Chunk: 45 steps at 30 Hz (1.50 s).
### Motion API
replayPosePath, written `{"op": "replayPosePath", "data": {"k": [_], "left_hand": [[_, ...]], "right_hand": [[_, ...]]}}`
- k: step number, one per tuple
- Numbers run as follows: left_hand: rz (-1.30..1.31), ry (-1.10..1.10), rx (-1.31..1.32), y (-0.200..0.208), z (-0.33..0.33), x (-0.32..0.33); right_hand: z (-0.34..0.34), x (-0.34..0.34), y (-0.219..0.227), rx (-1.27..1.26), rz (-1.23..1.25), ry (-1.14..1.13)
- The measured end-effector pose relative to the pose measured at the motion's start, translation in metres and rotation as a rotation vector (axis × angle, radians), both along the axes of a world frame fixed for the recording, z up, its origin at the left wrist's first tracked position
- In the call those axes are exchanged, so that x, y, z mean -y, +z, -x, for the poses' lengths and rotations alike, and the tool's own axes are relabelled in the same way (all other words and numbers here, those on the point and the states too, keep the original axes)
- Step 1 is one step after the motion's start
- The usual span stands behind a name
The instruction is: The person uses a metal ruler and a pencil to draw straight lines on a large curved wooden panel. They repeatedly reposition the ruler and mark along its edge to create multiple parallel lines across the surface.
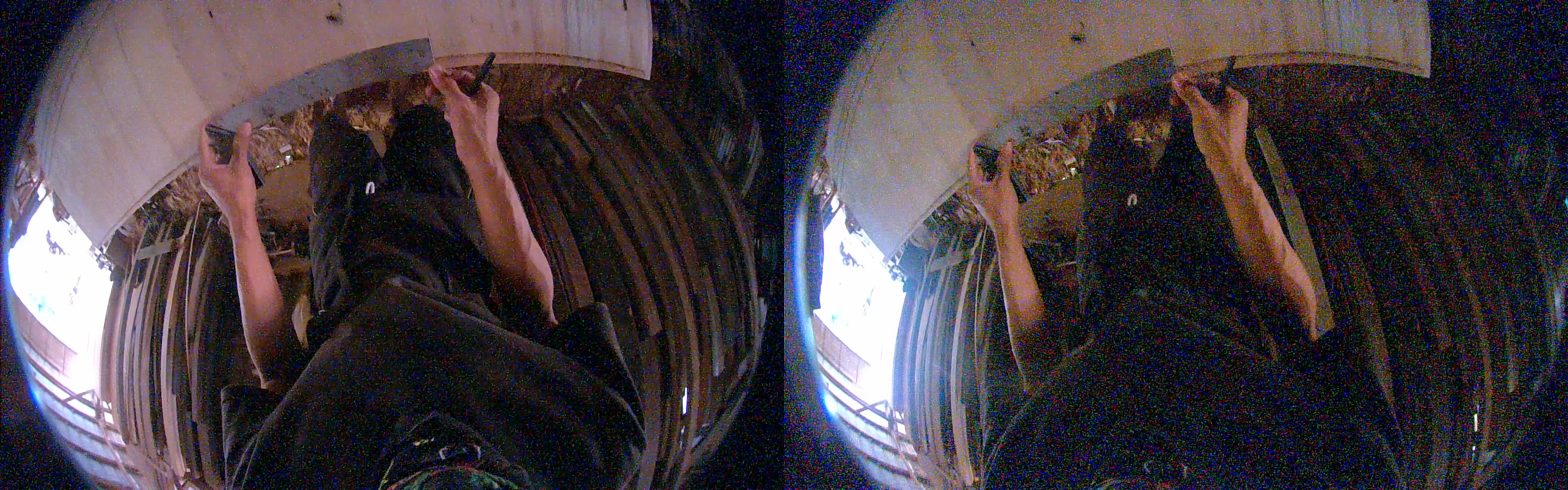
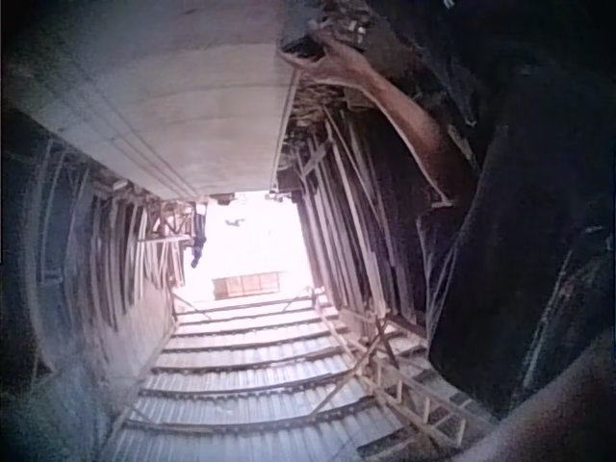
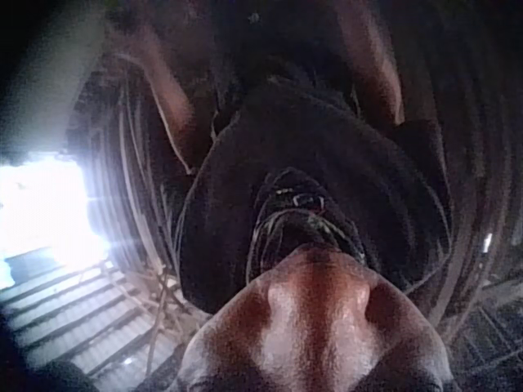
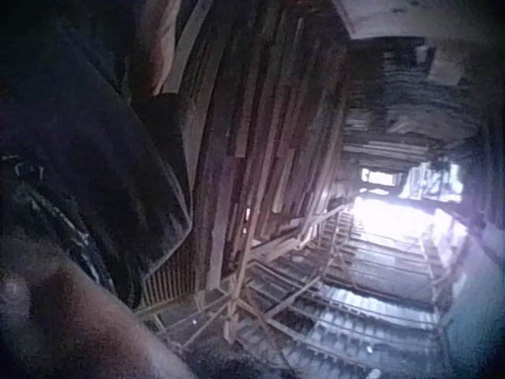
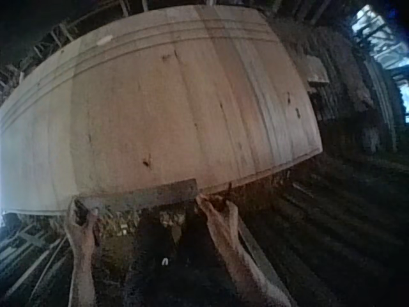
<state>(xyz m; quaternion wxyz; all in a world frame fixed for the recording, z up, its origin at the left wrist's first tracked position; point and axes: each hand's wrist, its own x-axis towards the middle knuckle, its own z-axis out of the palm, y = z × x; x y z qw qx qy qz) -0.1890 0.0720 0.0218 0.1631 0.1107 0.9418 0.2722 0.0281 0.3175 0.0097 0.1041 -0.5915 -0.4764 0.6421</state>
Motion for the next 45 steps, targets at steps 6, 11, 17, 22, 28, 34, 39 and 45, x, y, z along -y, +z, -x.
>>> {"op": "replayPosePath", "data": {"k": [6,11,17,22,28,34,39,45], "left_hand": [[0.019,0.025,-0.055,0.006,-0.013,-0.014],[0.046,0.011,-0.113,-0.003,-0.013,-0.008],[0.025,0.034,-0.069,-0.002,-0.013,-0.014],[0.057,0.039,-0.055,-0.006,-0.011,-0.009],[0.077,0.013,-0.111,-0.006,-0.019,-0.014],[0.035,0.024,-0.066,-0.009,-0.017,-0.012],[0.056,-0.021,-0.13,-0.017,-0.022,0.001],[0.027,-0.006,-0.119,-0.003,-0.033,-0.007]], "right_hand": [[-0.008,-0.009,-0.004,-0.002,0.002,0.039],[-0.009,-0.012,-0.007,0.018,0.005,0.052],[-0.01,-0.013,-0.01,0.003,-0.004,0.031],[-0.006,-0.014,-0.007,-0.023,0.008,0.007],[-0.033,-0.029,-0.01,-0.282,-0.025,-0.116],[-0.004,-0.068,-0.001,-0.018,-0.754,0.441],[0.035,-0.076,0.019,-0.238,-0.31,0.49],[0.032,-0.085,0.006,-0.184,-0.53,0.621]]}}
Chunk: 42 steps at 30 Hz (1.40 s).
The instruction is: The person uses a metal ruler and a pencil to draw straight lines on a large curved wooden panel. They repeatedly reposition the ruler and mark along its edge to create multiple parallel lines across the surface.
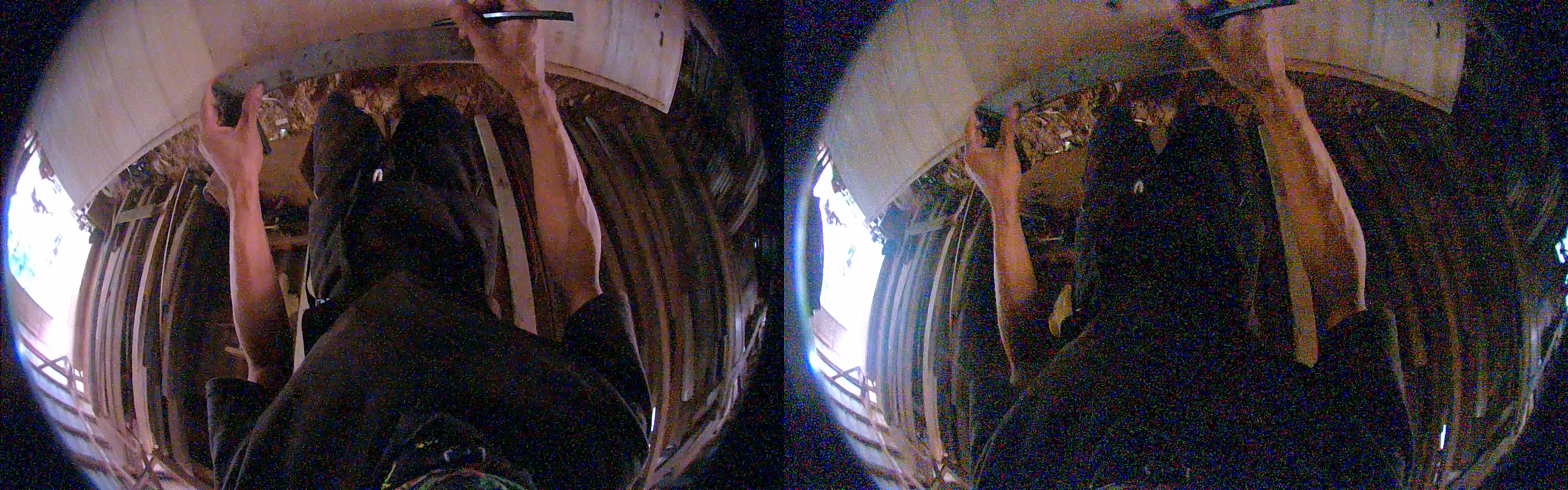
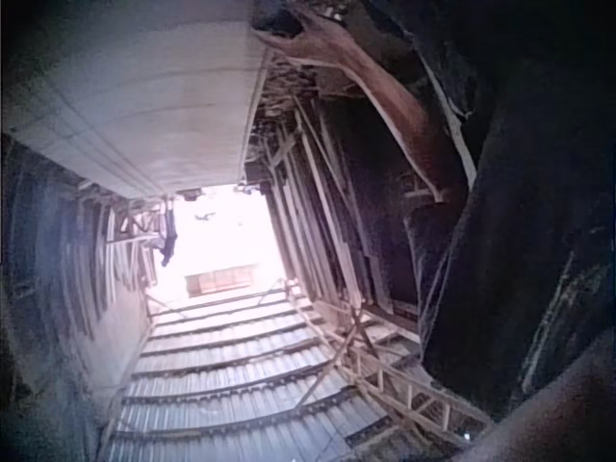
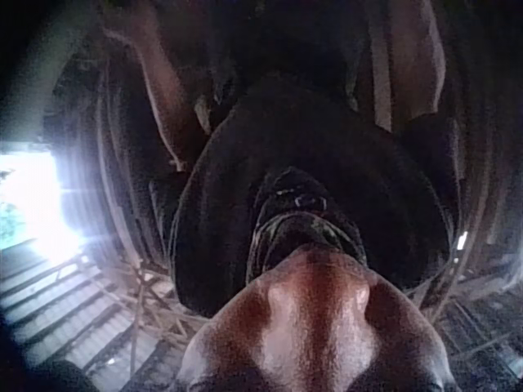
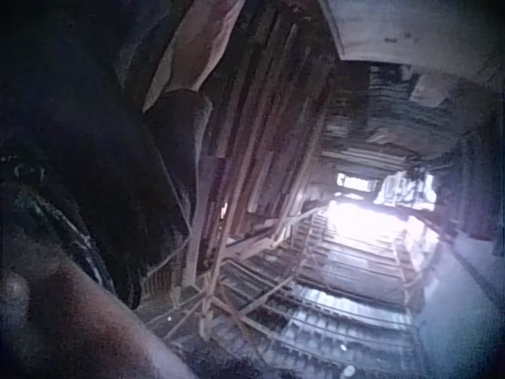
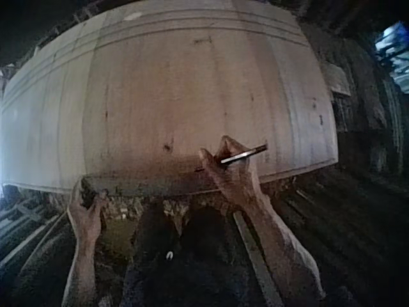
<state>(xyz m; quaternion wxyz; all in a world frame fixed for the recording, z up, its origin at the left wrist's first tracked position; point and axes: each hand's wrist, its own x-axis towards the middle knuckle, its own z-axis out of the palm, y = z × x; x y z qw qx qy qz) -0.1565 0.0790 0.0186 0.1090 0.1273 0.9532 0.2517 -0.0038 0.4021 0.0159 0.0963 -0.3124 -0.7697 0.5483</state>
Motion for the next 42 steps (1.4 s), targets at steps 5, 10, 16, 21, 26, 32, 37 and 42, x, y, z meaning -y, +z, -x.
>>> {"op": "replayPosePath", "data": {"k": [5,10,16,21,26,32,37,42], "left_hand": [[0.035,0.042,0.005,0.003,-0.008,-0.004],[0.043,0.008,-0.044,0.004,-0.009,-0.007],[0.045,-0.012,-0.045,0.011,-0.012,-0.016],[0.004,0.042,0.012,0.015,-0.019,-0.027],[0.0,0.022,0.008,0.013,-0.02,-0.029],[0.034,0.048,0.019,0.013,-0.016,-0.028],[0.026,0.024,-0.017,0.013,-0.017,-0.03],[0.032,-0.01,-0.08,0.003,-0.015,-0.025]], "right_hand": [[-0.009,-0.002,-0.03,-0.192,-0.02,-0.037],[-0.009,-0.003,-0.026,-0.155,-0.102,-0.047],[-0.01,-0.008,-0.034,-0.26,-0.105,-0.051],[-0.017,-0.013,-0.035,-0.19,-0.094,-0.055],[-0.02,-0.016,-0.037,-0.215,-0.068,-0.054],[-0.015,-0.018,-0.029,-0.229,-0.064,-0.029],[-0.014,-0.018,-0.037,-0.236,-0.098,-0.032],[-0.013,-0.018,-0.036,-0.232,-0.123,-0.034]]}}
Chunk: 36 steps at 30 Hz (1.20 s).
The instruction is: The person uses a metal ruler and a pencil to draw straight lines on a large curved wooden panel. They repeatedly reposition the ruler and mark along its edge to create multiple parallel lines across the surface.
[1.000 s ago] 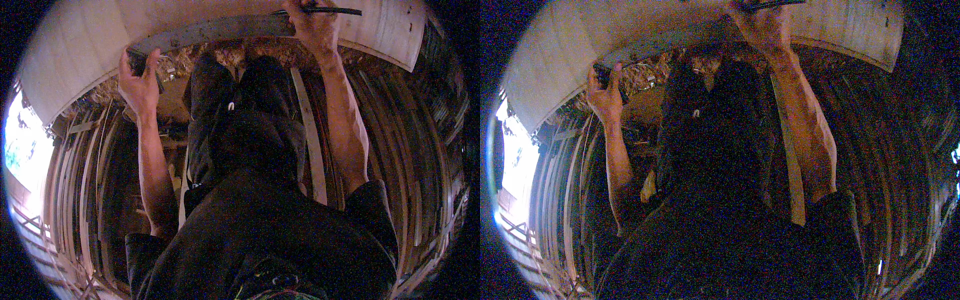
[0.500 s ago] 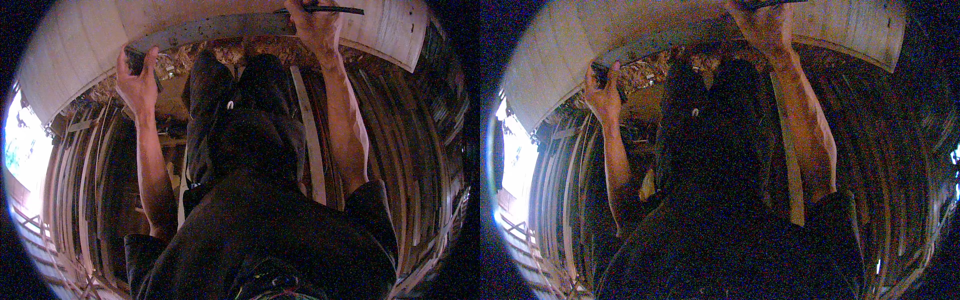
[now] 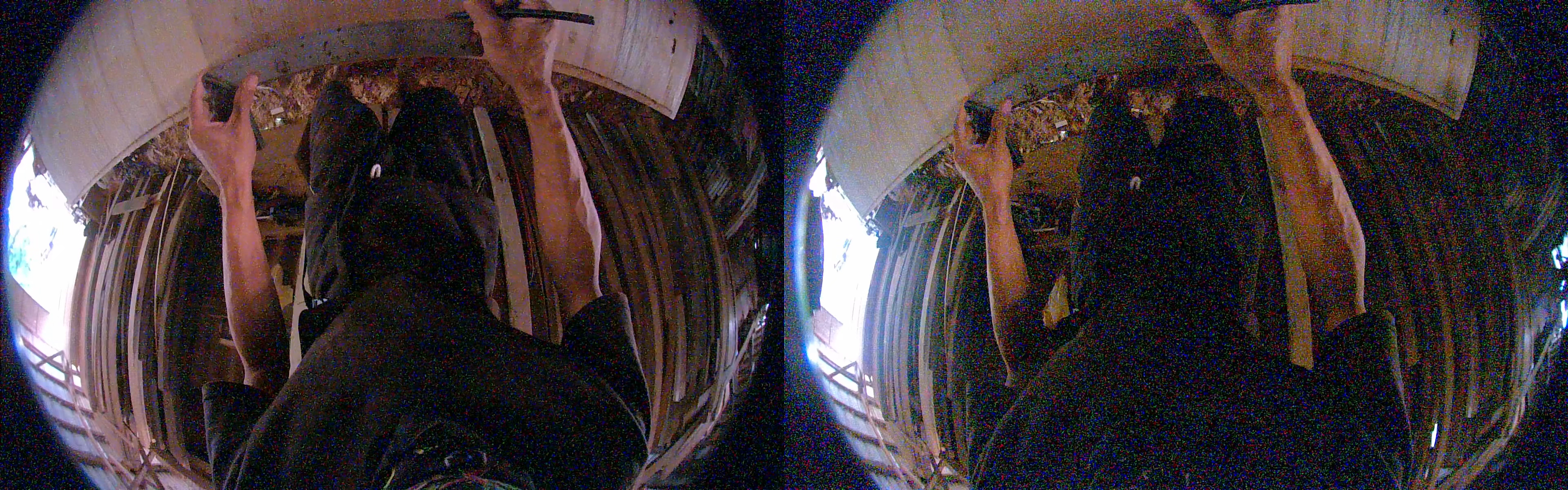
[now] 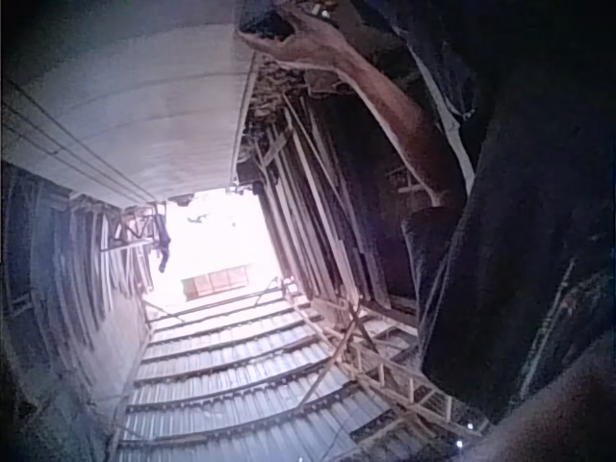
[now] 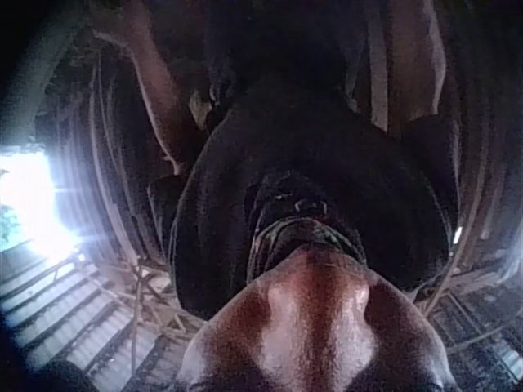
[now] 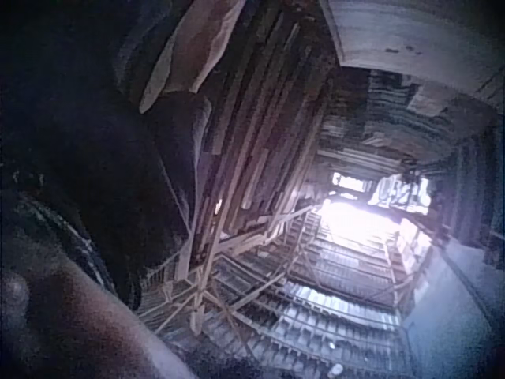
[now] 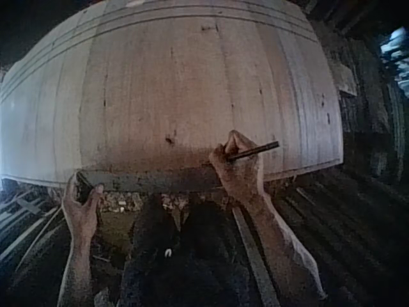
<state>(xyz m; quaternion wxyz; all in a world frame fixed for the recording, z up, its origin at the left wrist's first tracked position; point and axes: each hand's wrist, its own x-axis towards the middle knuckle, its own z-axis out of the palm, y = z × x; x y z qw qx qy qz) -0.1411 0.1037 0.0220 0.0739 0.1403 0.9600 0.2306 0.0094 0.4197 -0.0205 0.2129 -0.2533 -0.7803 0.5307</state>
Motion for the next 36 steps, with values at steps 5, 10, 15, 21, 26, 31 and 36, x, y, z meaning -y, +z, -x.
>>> {"op": "replayPosePath", "data": {"k": [5,10,15,21,26,31,36], "left_hand": [[-0.01,0.03,0.054,0.003,-0.001,-0.004],[-0.024,0.064,0.06,0.003,-0.001,-0.007],[-0.021,0.052,0.054,0.002,-0.001,-0.008],[-0.082,0.065,0.122,0.005,-0.004,-0.004],[-0.77,0.569,0.414,0.017,-0.015,0.007],[-0.624,-0.051,0.339,0.052,-0.022,-0.026],[-0.119,-0.716,0.044,0.031,-0.051,-0.07]], "right_hand": [[-0.001,0.001,-0.004,-0.037,0.038,-0.023],[-0.001,0.0,-0.009,-0.016,-0.013,-0.038],[-0.002,-0.002,-0.007,-0.011,-0.032,-0.022],[-0.017,-0.001,-0.004,-0.006,0.411,-0.251],[-0.07,-0.004,-0.017,-0.178,0.475,-0.528],[-0.082,0.061,0.011,0.05,0.521,-0.436],[-0.049,0.121,0.057,0.247,0.875,-0.176]]}}
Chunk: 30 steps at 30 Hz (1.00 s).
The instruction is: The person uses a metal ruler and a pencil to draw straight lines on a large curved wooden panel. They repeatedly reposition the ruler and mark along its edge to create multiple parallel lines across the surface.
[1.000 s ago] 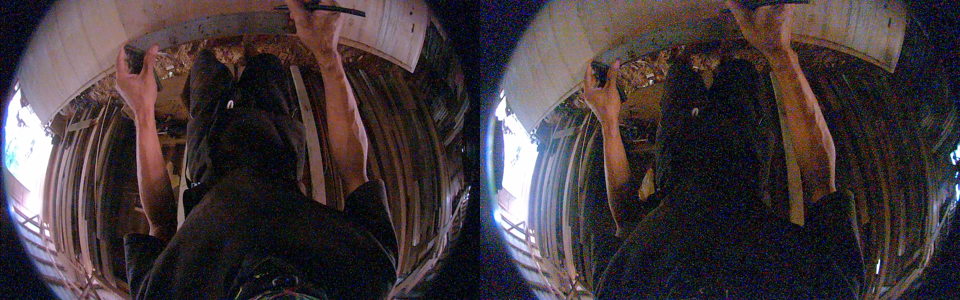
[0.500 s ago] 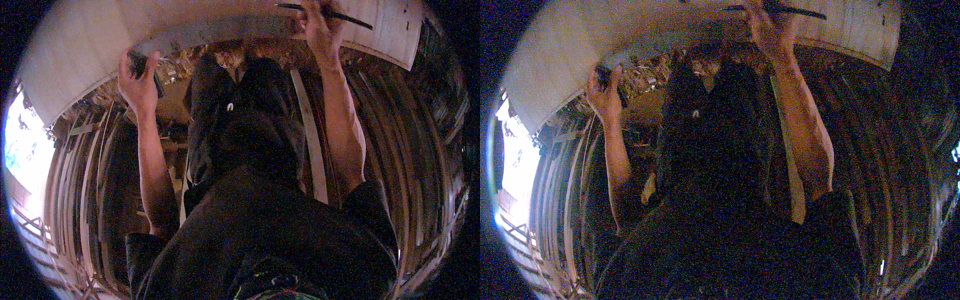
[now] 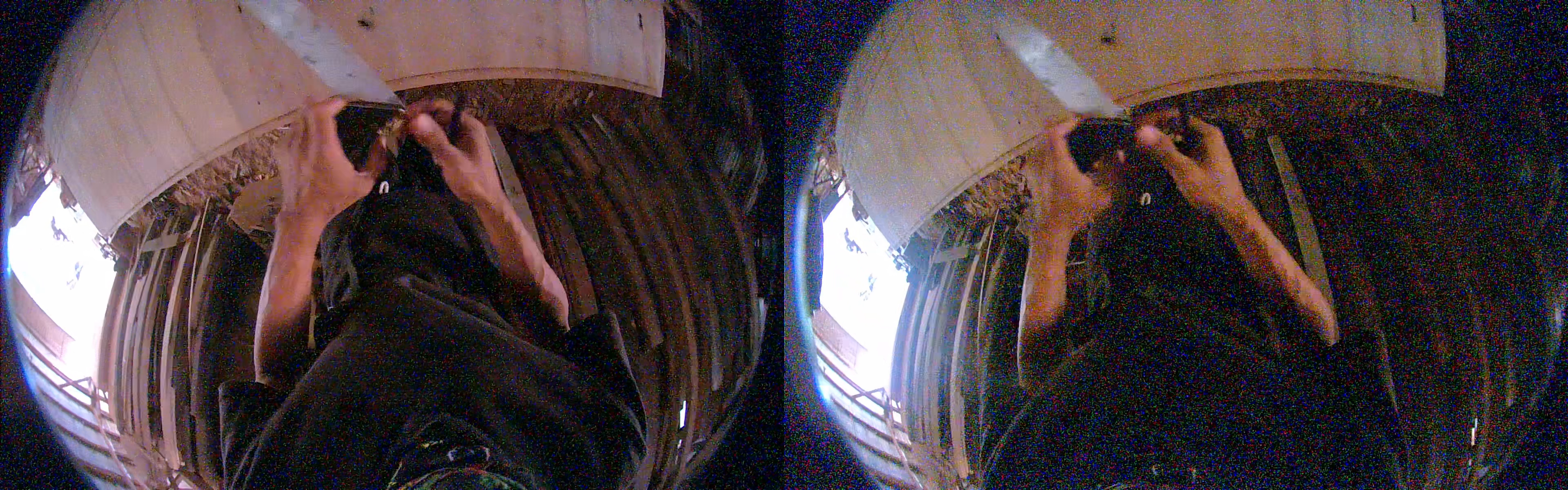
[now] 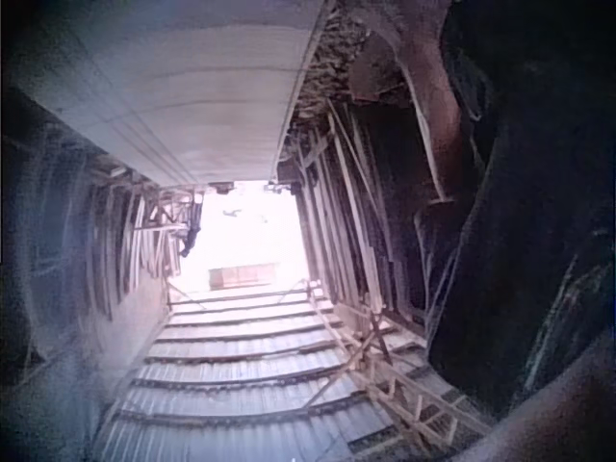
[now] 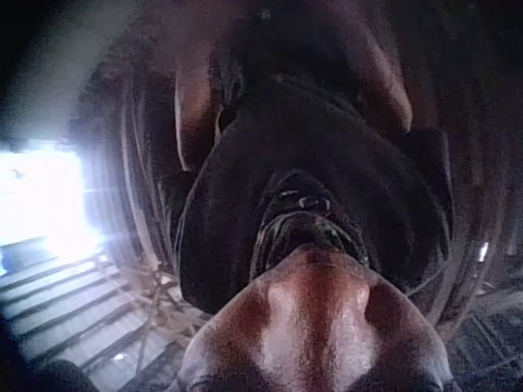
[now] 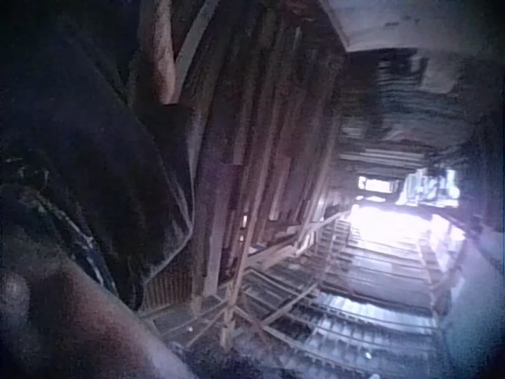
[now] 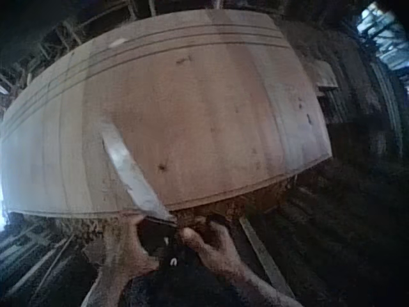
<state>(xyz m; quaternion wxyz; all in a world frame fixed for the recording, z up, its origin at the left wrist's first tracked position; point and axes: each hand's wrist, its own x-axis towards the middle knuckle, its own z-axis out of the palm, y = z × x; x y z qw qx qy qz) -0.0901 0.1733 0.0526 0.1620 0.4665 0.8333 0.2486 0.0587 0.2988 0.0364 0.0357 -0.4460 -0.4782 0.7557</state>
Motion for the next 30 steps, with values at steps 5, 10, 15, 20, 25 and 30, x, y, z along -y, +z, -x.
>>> {"op": "replayPosePath", "data": {"k": [5,10,15,20,25,30], "left_hand": [[0.115,-0.194,0.075,-0.03,-0.001,-0.007],[0.107,-0.34,-0.151,-0.027,0.032,-0.038],[0.137,-0.241,-0.104,-0.039,0.043,-0.038],[0.024,-0.09,-0.139,-0.044,0.047,-0.035],[-0.043,-0.084,-0.193,-0.053,0.045,-0.036],[-0.072,-0.199,-0.224,-0.049,0.055,-0.051]], "right_hand": [[-0.001,0.001,-0.024,0.093,0.101,-0.075],[0.016,-0.017,-0.031,0.16,0.048,-0.144],[0.025,-0.031,-0.027,0.164,0.086,-0.227],[0.022,-0.031,-0.038,0.061,0.107,-0.311],[0.011,-0.031,-0.043,0.042,0.144,-0.332],[0.007,-0.041,-0.044,0.134,0.007,-0.243]]}}
